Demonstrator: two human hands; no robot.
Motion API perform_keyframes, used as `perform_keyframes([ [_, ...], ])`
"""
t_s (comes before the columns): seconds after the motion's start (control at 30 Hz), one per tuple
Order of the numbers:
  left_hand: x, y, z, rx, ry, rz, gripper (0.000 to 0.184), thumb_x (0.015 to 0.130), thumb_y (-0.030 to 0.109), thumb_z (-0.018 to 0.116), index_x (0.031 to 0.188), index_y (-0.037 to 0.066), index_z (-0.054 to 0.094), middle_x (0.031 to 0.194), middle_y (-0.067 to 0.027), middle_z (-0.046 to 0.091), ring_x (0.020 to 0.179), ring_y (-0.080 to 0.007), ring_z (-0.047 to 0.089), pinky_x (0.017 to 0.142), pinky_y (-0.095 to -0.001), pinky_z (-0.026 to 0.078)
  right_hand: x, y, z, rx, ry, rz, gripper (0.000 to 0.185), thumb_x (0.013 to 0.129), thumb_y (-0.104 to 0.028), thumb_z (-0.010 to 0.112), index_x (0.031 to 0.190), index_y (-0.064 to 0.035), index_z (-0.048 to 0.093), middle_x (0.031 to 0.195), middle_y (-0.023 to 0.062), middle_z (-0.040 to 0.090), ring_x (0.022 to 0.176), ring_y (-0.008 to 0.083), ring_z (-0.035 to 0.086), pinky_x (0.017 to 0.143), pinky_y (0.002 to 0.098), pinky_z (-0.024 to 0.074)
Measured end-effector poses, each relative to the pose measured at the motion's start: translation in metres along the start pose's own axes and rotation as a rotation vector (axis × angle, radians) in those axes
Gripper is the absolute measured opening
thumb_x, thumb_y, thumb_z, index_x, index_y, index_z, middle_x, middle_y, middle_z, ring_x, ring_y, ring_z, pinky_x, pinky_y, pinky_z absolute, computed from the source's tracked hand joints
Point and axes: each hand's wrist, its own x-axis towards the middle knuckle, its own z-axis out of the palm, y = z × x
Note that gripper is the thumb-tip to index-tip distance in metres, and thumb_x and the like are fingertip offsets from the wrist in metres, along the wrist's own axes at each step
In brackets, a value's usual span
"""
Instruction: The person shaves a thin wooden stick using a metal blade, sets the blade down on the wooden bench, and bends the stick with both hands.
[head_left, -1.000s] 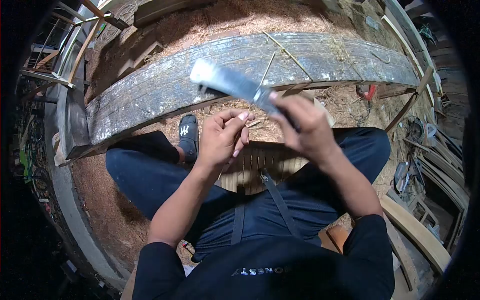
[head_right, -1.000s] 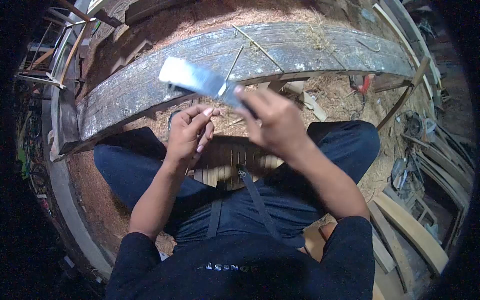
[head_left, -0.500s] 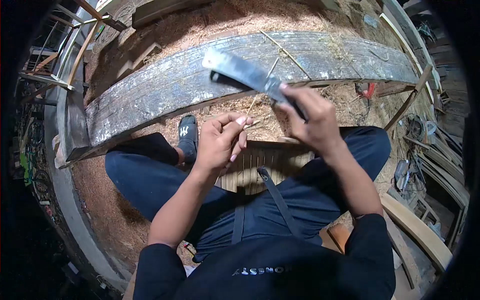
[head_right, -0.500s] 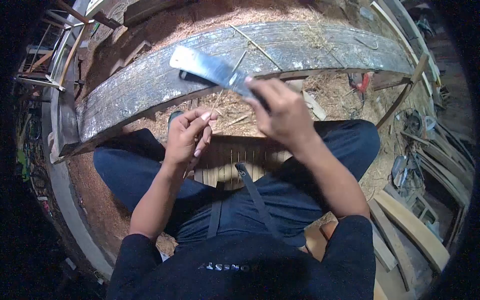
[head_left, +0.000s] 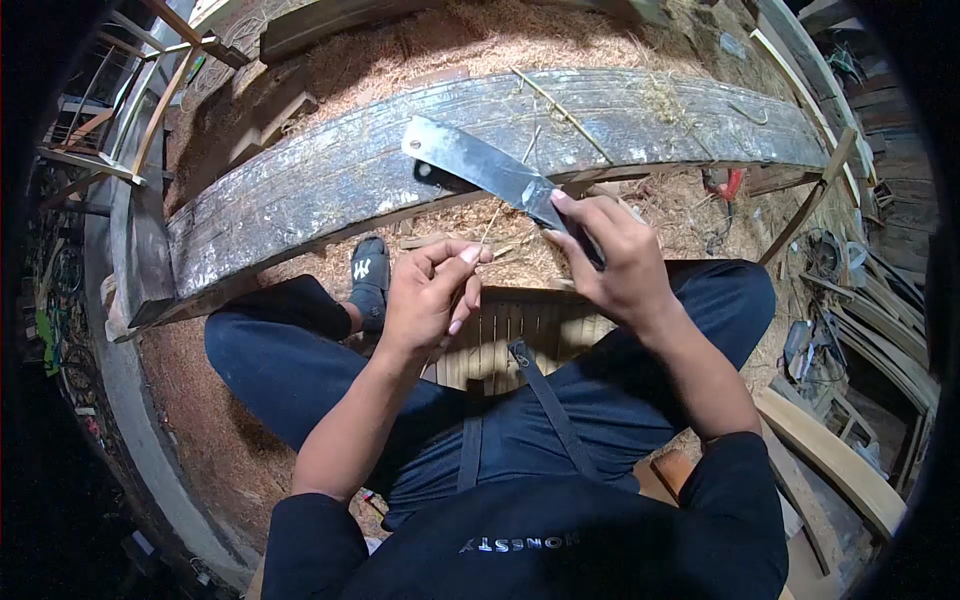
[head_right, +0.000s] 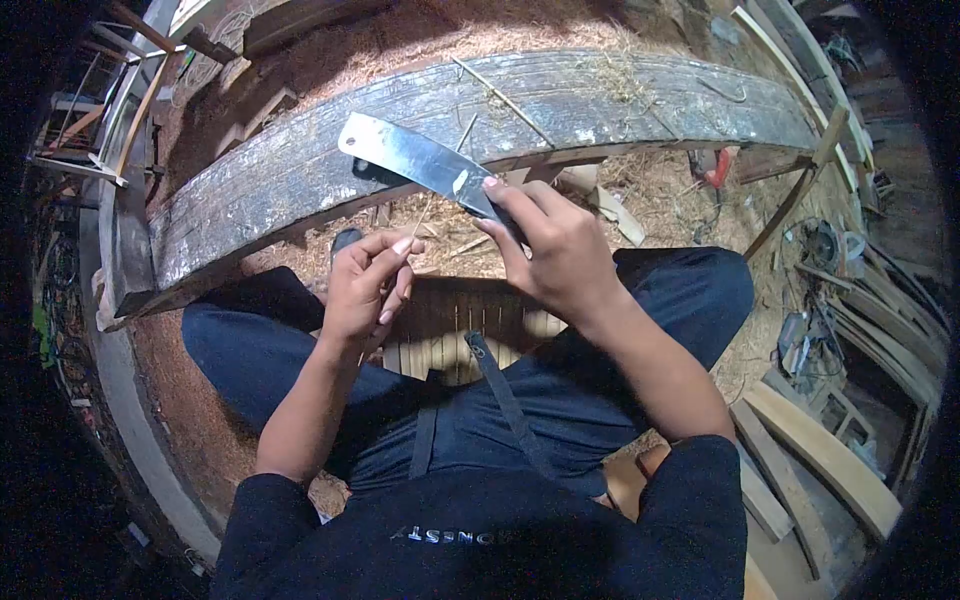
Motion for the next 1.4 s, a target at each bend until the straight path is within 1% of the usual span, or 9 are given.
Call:
perform_keyframes([
  [0.1,-0.005,0.001,-0.003,0.010,0.009,-0.015,0.024,0.104,0.019,0.059,0.106,-0.003,0.066,0.061,-0.0035,0.058,0.035,-0.0046,0.037,0.035,-0.0197,0.027,0.002,0.008,-0.001,0.005,0.044,-0.025,0.033,0.088,-0.014,0.075,0.119,-0.0049,0.068,0.090,0.0146,0.067,0.077,0.0331,0.070,0.066,0.0410,0.0562],
  [0.5,-0.009,0.003,-0.005,-0.001,0.023,-0.024,0.023,0.103,0.020,0.059,0.105,-0.002,0.065,0.061,-0.0038,0.058,0.035,-0.0045,0.037,0.035,-0.0196,0.026,-0.002,0.005,-0.012,-0.132,0.030,0.092,0.035,0.086,-0.007,0.077,0.120,-0.0039,0.068,0.099,0.0183,0.070,0.084,0.0347,0.072,0.070,0.0396,0.0568],
  [0.57,-0.009,0.002,-0.003,-0.003,0.013,-0.013,0.023,0.103,0.020,0.059,0.105,-0.002,0.066,0.061,-0.0039,0.058,0.035,-0.0044,0.036,0.035,-0.0196,0.026,-0.009,0.000,-0.009,-0.097,0.015,0.007,0.032,0.090,-0.018,0.074,0.119,-0.0052,0.068,0.088,0.0160,0.066,0.071,0.0359,0.067,0.064,0.0421,0.0551],
  [0.77,-0.014,0.004,-0.007,-0.020,-0.014,-0.043,0.021,0.104,0.017,0.058,0.104,-0.002,0.067,0.062,-0.0051,0.061,0.036,-0.0052,0.039,0.036,-0.0205,0.028,0.001,0.021,-0.027,-0.236,0.156,0.099,0.031,0.091,-0.016,0.075,0.117,-0.0027,0.068,0.090,0.0158,0.067,0.074,0.0311,0.070,0.065,0.0425,0.0544],
  [0.83,-0.014,0.004,-0.006,-0.003,-0.003,-0.041,0.022,0.104,0.017,0.058,0.105,-0.003,0.067,0.062,-0.0057,0.061,0.037,-0.0052,0.039,0.037,-0.0204,0.029,0.000,0.012,-0.027,0.119,0.100,0.387,0.028,0.092,-0.013,0.073,0.117,-0.0007,0.067,0.094,0.0161,0.068,0.080,0.0237,0.072,0.068,0.0405,0.0553],
  [0.9,-0.012,0.002,-0.004,0.010,-0.015,-0.010,0.022,0.104,0.017,0.059,0.105,-0.004,0.067,0.062,-0.0059,0.061,0.037,-0.0051,0.040,0.037,-0.0202,0.030,-0.001,0.019,-0.022,0.244,0.121,0.404,0.029,0.094,-0.013,0.072,0.119,0.0009,0.066,0.091,0.0126,0.070,0.083,0.0145,0.070,0.067,0.0318,0.0545],
  [1.0,-0.015,0.004,0.003,0.032,-0.037,0.003,0.021,0.104,0.016,0.060,0.105,-0.004,0.067,0.062,-0.0054,0.061,0.038,-0.0049,0.042,0.037,-0.0199,0.031,0.010,0.005,-0.023,0.779,0.187,0.682,0.035,0.096,-0.021,0.073,0.119,0.0049,0.063,0.076,0.0035,0.064,0.070,0.0052,0.062,0.056,0.0193,0.0466],
  [1.13,-0.018,0.001,0.014,0.098,-0.099,0.053,0.020,0.103,0.016,0.062,0.105,-0.003,0.067,0.061,-0.0038,0.062,0.038,-0.0042,0.043,0.036,-0.0201,0.030,0.011,0.016,-0.018,1.126,0.166,0.685,0.023,0.099,-0.019,0.070,0.107,0.0027,0.064,0.072,0.0032,0.061,0.052,0.0064,0.052,0.045,0.0228,0.0416],
  [1.4,-0.015,-0.001,0.024,0.150,-0.142,0.005,0.020,0.101,0.017,0.065,0.103,-0.002,0.068,0.062,-0.0020,0.061,0.042,-0.0035,0.046,0.039,-0.0208,0.032,0.020,0.010,-0.018,1.254,0.190,0.714,0.021,0.096,-0.016,0.073,0.102,0.0029,0.066,0.082,0.0076,0.068,0.057,0.0090,0.056,0.047,0.0258,0.0467],
])
